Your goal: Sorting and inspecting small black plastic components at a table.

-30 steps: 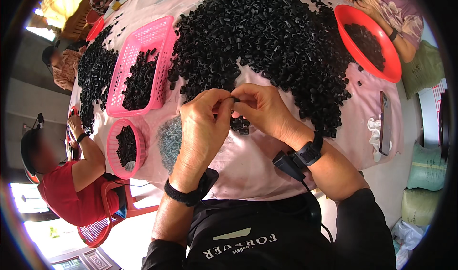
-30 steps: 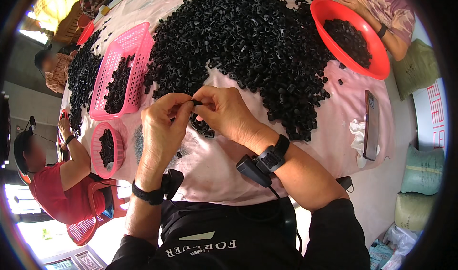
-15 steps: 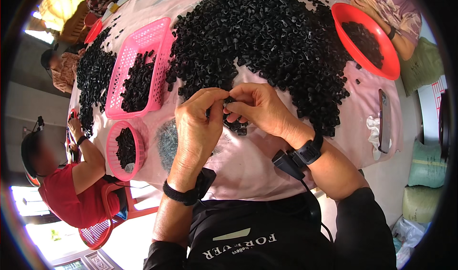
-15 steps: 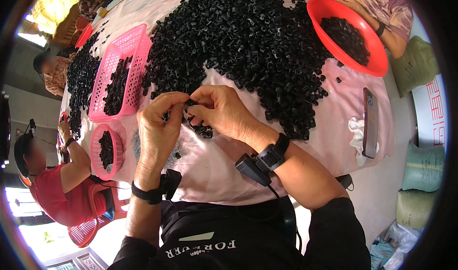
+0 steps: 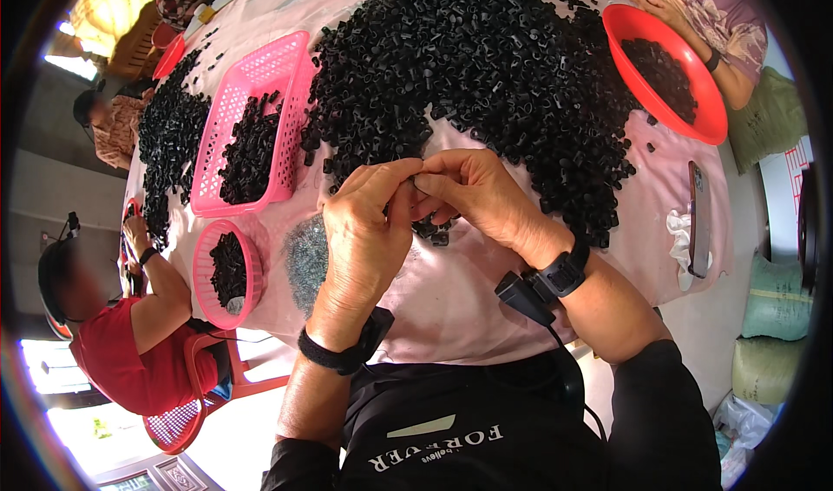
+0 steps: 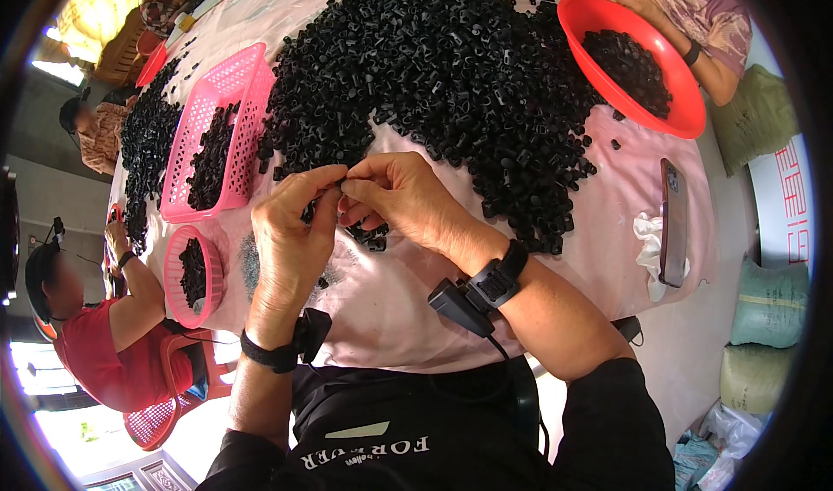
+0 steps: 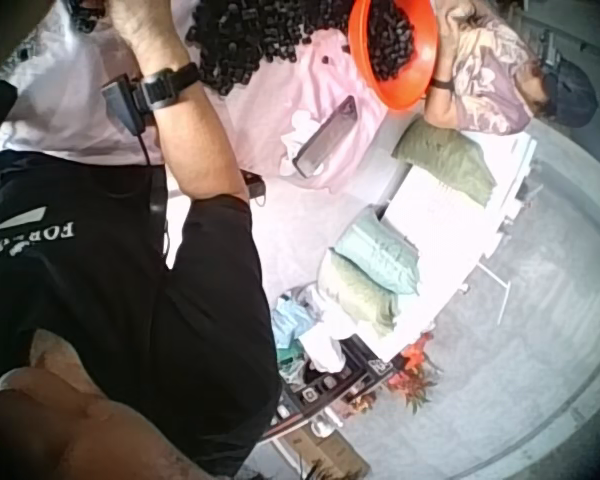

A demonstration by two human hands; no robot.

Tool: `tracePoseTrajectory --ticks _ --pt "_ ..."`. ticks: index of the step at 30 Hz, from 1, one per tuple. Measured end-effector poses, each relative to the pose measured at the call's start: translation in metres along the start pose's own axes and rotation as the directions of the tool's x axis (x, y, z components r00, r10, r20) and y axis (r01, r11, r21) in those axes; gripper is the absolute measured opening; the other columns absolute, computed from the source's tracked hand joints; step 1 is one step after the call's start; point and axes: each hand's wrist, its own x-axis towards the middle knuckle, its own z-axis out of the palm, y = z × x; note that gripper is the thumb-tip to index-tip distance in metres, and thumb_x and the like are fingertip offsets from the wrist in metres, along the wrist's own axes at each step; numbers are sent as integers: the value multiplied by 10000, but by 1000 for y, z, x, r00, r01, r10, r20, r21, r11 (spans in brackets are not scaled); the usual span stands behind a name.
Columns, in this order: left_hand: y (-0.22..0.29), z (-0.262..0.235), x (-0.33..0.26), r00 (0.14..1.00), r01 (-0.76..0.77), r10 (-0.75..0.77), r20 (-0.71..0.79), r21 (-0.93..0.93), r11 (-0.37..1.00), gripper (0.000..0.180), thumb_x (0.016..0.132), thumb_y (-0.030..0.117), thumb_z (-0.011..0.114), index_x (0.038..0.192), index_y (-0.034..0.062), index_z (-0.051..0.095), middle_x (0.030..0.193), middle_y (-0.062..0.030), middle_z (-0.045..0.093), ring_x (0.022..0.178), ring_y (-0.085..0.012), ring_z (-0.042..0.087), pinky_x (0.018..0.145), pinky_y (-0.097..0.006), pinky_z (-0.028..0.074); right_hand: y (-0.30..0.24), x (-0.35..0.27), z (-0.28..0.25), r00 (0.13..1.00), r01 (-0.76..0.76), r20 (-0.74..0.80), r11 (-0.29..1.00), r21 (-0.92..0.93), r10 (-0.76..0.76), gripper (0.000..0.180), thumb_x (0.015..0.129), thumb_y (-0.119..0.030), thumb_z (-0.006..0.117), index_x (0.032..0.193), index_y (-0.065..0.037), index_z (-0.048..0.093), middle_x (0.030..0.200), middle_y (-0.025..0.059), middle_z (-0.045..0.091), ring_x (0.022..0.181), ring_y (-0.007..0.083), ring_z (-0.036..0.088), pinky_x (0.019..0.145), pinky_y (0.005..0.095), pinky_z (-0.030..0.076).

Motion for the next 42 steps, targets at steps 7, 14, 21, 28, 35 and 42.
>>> tracePoseTrajectory --ticks 7,14,21,28,35,42 --pt "-5 3 -3 999 -10 13 37 -78 997 330 834 -57 733 1158 6 723 985 -150 752 917 -264 754 818 -337 584 -3 -1 1 999 -24 -46 999 -39 22 164 1015 -131 640 1049 9 717 926 72 758 790 99 714 684 239 575" --pt "-5 7 -2 991 -87 81 107 45 995 471 773 -1 778 1225 -37 652 1144 -204 689 1019 -376 690 861 -421 571 3 2 -1 999 28 -21 999 46 -27 153 1004 -106 629 1023 15 720 883 49 742 747 73 681 661 226 551" --pt "-10 9 -3 989 -50 40 140 68 996 439 784 -4 749 1206 -58 639 1069 -201 672 944 -375 666 806 -448 566 2 1 2 1000 -4 -27 1000 -6 4 220 1045 -199 633 1064 -1 726 888 16 708 782 61 680 726 216 592" --pt "-6 8 -4 989 -23 15 147 56 998 414 800 9 738 1195 -65 638 1047 -200 667 917 -373 661 786 -447 560 5 1 -2 1000 8 15 1000 -30 -8 238 1039 -226 648 994 -11 740 857 -4 697 754 48 660 680 206 580" --pt "-6 16 -7 994 -52 42 102 99 994 375 818 7 709 1172 -84 627 1003 -225 674 922 -408 664 804 -471 554 7 1 3 998 11 -59 999 -46 -13 237 1025 -204 655 972 7 748 791 13 709 698 54 651 629 215 558" --pt "-6 15 -4 992 -70 62 106 73 995 314 831 11 699 1135 -47 646 957 -214 688 860 -411 676 771 -474 559 8 2 0 997 16 -82 999 28 -14 269 1032 -237 661 974 10 749 797 21 716 682 68 662 622 224 562"
